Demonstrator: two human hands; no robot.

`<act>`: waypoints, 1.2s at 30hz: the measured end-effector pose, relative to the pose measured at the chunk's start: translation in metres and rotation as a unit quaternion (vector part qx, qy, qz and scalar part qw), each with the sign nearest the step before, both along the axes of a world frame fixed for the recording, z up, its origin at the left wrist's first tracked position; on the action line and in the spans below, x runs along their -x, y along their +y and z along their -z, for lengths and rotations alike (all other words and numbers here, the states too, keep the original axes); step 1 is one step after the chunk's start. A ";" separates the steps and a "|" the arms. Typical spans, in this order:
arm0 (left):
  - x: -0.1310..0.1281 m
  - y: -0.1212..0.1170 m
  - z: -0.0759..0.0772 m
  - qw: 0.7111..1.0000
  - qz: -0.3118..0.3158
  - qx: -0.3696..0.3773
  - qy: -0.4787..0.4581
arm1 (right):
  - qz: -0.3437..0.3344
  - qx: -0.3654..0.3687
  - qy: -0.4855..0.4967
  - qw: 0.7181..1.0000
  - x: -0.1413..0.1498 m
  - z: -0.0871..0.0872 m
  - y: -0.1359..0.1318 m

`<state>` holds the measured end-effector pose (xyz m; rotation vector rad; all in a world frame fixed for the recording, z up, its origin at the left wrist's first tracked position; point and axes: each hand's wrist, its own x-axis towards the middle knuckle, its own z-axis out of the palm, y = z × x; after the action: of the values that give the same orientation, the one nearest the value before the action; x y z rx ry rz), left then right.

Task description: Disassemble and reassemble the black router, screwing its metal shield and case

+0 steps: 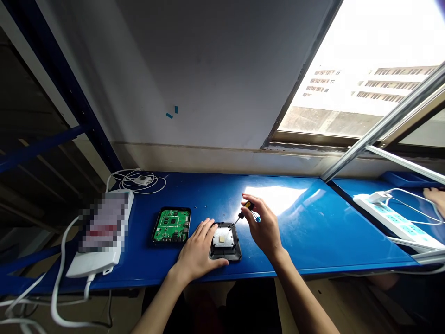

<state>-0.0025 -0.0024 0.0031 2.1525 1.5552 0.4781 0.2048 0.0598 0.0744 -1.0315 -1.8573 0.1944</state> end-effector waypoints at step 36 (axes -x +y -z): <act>-0.002 -0.001 -0.003 1.000 -0.006 -0.003 0.004 | 0.030 -0.083 0.016 0.996 0.037 0.005 -0.010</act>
<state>-0.0008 -0.0039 0.0060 2.1517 1.5741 0.4798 0.1681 0.0503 0.0698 -0.9629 -1.7795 0.0206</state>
